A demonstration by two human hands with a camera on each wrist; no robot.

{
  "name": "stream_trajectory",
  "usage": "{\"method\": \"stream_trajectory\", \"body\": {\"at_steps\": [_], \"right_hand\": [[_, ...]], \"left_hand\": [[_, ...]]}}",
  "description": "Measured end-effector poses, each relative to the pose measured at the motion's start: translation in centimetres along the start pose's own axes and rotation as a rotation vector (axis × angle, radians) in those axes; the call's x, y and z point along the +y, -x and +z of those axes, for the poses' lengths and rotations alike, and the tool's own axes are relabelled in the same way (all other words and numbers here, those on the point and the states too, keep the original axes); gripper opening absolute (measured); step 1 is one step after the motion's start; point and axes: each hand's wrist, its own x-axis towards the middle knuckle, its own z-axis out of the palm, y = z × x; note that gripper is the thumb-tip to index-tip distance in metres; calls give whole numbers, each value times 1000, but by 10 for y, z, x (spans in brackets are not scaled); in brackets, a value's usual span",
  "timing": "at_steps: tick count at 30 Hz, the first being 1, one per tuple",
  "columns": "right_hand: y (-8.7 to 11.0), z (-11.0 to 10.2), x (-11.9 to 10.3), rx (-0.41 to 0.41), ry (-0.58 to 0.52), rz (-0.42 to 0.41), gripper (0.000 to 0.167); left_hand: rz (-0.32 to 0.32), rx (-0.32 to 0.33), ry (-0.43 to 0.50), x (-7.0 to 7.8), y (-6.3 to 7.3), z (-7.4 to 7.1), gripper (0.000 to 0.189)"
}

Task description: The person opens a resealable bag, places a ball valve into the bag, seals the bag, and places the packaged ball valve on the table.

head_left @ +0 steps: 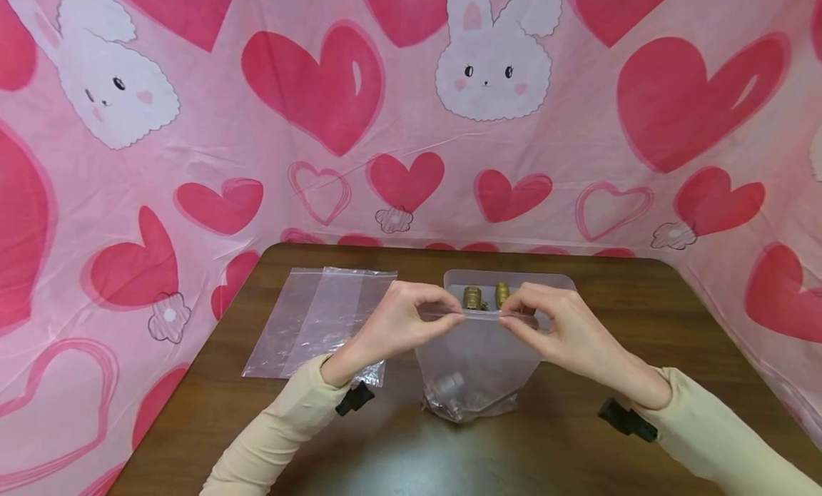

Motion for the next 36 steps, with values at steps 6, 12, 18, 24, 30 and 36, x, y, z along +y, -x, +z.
{"method": "stream_trajectory", "body": {"at_steps": [6,12,18,24,30,36], "right_hand": [[-2,2,-2,-7,22,-7,25],[-4,1,-3,-19,9,4,27],[-8,6,-6,-6,-2,-41,26],[-12,11,-7,31,36,-85,25],[-13,13,-9,33,34,-90,26],[-12,13,-9,50,47,-98,28]], "left_hand": [[7,-1,-17,0,0,0,4],[0,-23,-6,0,0,0,8],[37,-17,-37,0,-3,3,5],[74,-17,-23,3,-4,5,6],[82,-17,-40,2,-4,6,5],[85,4,-59,0,-4,4,5]]}}
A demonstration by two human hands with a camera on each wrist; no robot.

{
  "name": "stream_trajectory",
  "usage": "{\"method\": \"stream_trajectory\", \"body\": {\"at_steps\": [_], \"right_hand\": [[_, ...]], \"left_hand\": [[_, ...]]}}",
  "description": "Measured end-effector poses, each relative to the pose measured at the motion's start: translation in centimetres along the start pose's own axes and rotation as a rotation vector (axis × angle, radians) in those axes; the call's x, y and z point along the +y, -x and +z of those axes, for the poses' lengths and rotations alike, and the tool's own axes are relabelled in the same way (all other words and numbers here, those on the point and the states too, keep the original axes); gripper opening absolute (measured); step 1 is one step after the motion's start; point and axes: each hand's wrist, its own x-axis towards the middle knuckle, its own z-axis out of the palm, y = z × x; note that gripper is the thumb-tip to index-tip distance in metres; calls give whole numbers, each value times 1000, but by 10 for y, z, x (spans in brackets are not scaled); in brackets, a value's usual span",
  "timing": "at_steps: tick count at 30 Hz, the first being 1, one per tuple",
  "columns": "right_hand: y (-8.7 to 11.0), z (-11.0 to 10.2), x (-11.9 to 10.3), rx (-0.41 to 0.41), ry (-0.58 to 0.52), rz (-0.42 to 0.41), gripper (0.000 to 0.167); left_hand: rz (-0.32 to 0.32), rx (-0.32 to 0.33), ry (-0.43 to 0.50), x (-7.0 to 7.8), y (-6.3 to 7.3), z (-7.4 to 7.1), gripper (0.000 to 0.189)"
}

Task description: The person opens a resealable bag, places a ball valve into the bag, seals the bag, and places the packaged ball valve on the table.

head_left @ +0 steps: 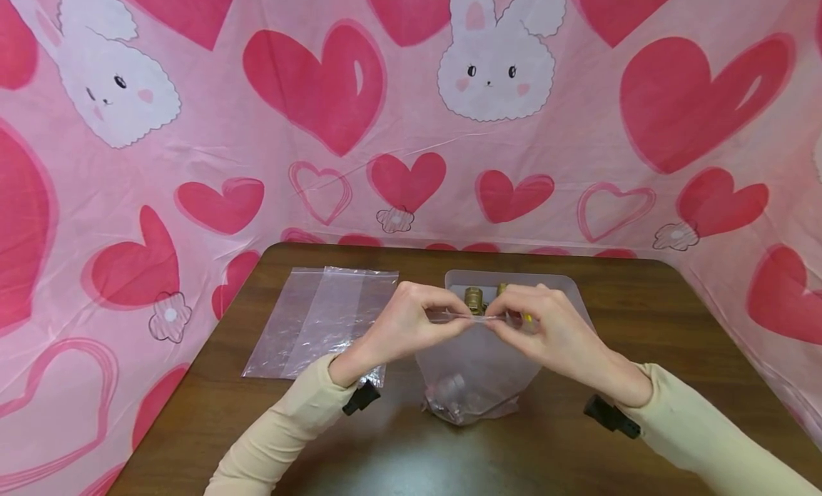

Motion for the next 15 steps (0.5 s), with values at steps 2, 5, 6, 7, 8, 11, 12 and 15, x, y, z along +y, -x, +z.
{"method": "stream_trajectory", "body": {"at_steps": [2,5,6,7,8,11,12,15], "right_hand": [[0,0,0,4,5,-5,28],[1,0,0,1,6,-15,28],[1,0,0,-1,7,-17,28],[1,0,1,1,9,-18,27],[1,-1,1,2,14,-18,27],[2,-5,4,9,34,-9,26],[3,-6,5,9,41,-3,27],[6,-10,9,-3,48,12,27]], "left_hand": [[-4,1,-2,0,0,0,5],[-9,-5,-3,1,0,0,4],[-8,-5,-4,1,1,0,3],[-5,-4,-3,1,1,0,2],[-2,1,-3,1,1,0,2],[-7,23,-5,0,2,-1,5],[-14,29,-5,0,2,-1,7],[-43,30,2,-3,4,-4,10]]}}
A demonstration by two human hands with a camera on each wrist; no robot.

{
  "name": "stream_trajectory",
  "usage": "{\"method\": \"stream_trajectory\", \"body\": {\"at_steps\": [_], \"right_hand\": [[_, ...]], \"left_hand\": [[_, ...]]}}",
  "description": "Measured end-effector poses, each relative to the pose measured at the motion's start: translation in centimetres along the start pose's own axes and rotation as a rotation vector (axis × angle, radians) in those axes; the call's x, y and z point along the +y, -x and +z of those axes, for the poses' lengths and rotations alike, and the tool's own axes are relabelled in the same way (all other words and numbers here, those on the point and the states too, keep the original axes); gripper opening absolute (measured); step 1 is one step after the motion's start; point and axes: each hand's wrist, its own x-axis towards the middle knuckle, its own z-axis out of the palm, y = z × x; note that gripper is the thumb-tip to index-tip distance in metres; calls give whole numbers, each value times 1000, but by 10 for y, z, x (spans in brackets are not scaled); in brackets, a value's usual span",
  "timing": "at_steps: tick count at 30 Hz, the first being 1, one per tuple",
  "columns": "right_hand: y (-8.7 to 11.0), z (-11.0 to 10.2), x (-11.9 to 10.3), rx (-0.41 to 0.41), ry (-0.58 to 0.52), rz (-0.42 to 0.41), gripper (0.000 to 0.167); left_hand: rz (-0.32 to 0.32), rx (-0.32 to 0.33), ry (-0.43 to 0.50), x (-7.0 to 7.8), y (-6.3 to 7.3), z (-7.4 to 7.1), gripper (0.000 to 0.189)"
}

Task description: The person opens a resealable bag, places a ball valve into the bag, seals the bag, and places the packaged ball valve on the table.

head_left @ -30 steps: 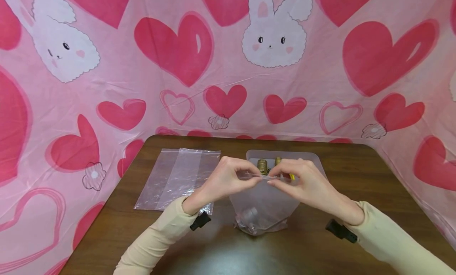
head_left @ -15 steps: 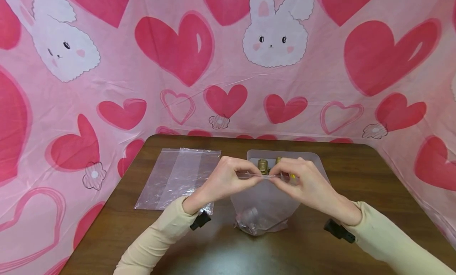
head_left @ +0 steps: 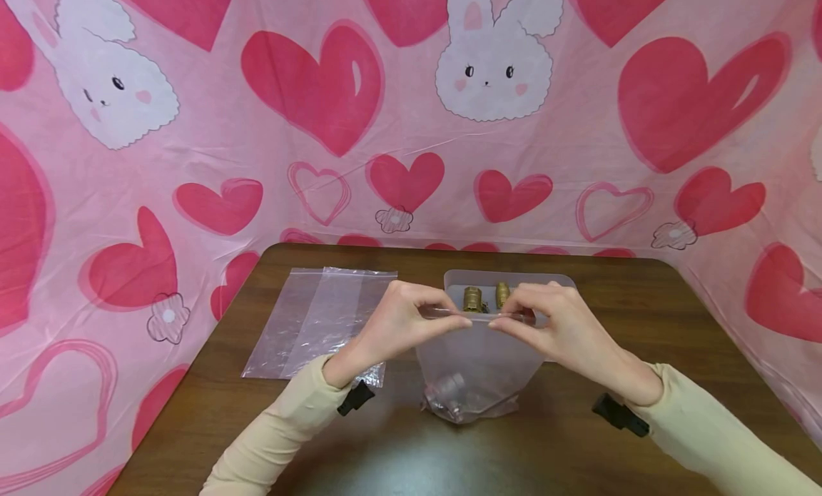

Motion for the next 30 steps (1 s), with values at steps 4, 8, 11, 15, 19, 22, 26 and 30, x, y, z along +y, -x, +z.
{"method": "stream_trajectory", "body": {"at_steps": [4,8,11,15,19,22,26,30], "right_hand": [[4,-5,4,-32,-8,22,23],[10,-10,5,-44,11,35,21],[12,-11,5,-39,37,33,23],[15,-13,5,-32,62,38,29],[17,-16,8,-23,52,58,33],[19,-19,12,-33,41,45,33],[21,-20,15,-31,58,12,33],[23,-21,17,-17,75,15,35]], "left_hand": [[-7,-6,-14,-3,3,-5,8],[-1,10,-35,-4,5,-9,4],[7,5,-26,-3,7,-10,4],[14,-34,-6,-5,7,-11,4],[-15,-102,36,-9,8,-16,9],[-37,-128,52,-10,10,-21,13],[-81,-82,37,-11,11,-23,9],[-132,-20,22,-12,13,-25,8]]}}
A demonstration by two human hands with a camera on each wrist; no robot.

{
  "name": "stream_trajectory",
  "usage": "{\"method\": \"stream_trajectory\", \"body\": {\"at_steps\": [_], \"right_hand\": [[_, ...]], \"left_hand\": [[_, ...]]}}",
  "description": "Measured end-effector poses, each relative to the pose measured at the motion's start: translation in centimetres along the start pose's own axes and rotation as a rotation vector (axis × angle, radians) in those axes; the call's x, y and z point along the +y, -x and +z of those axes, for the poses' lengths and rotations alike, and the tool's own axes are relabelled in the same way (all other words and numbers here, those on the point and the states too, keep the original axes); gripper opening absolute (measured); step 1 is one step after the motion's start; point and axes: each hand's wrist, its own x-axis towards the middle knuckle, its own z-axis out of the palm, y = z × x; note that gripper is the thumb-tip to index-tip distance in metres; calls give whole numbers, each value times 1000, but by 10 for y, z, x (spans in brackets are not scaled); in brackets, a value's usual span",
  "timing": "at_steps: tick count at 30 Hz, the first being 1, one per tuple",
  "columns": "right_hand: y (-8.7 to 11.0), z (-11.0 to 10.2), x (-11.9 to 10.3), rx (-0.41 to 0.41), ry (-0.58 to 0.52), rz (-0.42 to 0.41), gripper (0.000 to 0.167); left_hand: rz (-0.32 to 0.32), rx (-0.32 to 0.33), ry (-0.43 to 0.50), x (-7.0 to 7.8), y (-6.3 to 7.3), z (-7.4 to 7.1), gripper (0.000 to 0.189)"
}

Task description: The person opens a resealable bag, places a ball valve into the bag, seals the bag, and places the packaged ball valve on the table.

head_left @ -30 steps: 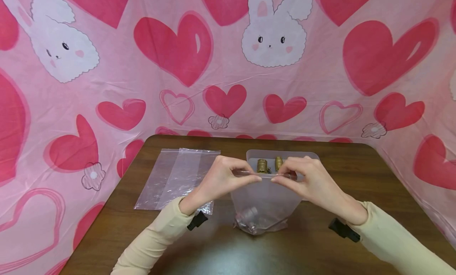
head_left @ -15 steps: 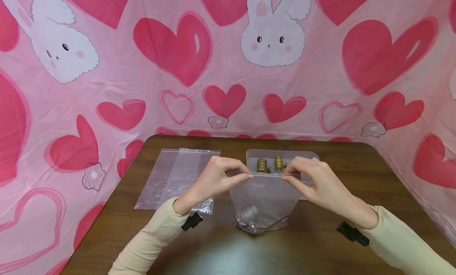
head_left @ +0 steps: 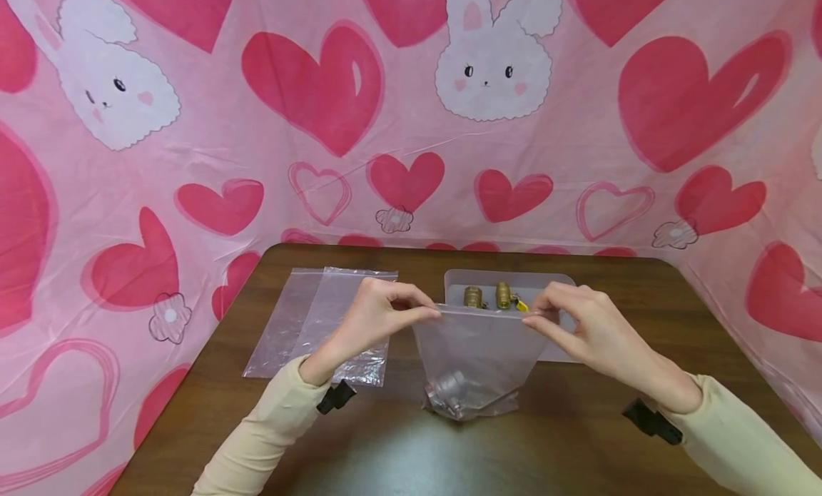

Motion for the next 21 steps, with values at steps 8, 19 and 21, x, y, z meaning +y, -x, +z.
{"method": "stream_trajectory", "body": {"at_steps": [8,19,21], "right_hand": [[3,-1,4,-7,-7,-55,35],[8,-4,11,-7,32,-54,38],[9,-4,10,-1,49,-53,37]], "left_hand": [[52,-12,-11,-1,3,0,7],[-7,9,-25,-12,5,-7,6],[0,31,-27,-12,5,-6,5]]}}
